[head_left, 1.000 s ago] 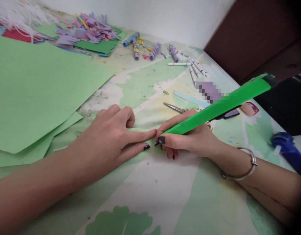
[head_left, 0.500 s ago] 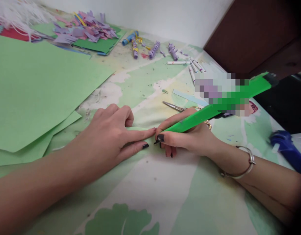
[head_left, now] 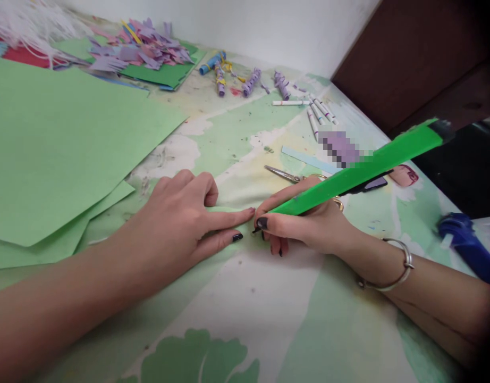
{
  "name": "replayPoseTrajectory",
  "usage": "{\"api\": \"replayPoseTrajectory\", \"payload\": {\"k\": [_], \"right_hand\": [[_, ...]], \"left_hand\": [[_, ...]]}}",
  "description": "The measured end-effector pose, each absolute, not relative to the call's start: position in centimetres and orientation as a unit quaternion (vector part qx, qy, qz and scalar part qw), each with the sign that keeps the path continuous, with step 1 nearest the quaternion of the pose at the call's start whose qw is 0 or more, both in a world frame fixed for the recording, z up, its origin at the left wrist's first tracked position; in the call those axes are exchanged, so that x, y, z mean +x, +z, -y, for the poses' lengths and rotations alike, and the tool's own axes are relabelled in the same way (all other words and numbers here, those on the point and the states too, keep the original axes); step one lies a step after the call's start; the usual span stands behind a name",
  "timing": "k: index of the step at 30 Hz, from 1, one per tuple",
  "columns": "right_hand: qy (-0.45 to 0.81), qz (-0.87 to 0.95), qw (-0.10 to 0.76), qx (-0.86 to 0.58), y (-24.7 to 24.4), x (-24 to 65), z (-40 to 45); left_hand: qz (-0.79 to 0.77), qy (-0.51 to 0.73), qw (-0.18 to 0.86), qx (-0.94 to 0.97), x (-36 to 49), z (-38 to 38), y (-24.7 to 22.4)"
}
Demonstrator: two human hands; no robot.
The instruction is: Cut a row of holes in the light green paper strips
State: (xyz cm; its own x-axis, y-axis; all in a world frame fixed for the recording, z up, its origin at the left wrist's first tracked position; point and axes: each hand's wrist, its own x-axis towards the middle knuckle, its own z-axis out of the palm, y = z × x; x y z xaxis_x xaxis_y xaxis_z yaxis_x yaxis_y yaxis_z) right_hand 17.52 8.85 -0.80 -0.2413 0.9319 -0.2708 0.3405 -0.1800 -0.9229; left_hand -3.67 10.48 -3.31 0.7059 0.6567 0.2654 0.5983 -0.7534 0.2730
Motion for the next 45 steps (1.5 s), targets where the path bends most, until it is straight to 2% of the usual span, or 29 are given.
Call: {"api": "replayPoseTrajectory", "payload": {"k": [9,19,45], "right_hand": [[0.519,0.590,0.242,-0.570,0.5,17.0,-8.9],[0.529,0.599,0.248,-0.548,0.4,17.2,-9.2],[0.538,0.580,0.250,-0.558,0.4,17.3,-9.0]], "left_hand": [[-0.326,0.209,0.111,0.915,-3.8,-9.4,-3.3],[-0.302,0.144,0.145,0.931,-3.8,-9.9,-2.9],[-0.313,0.139,0.127,0.931,-3.8,-9.5,-2.9]]}}
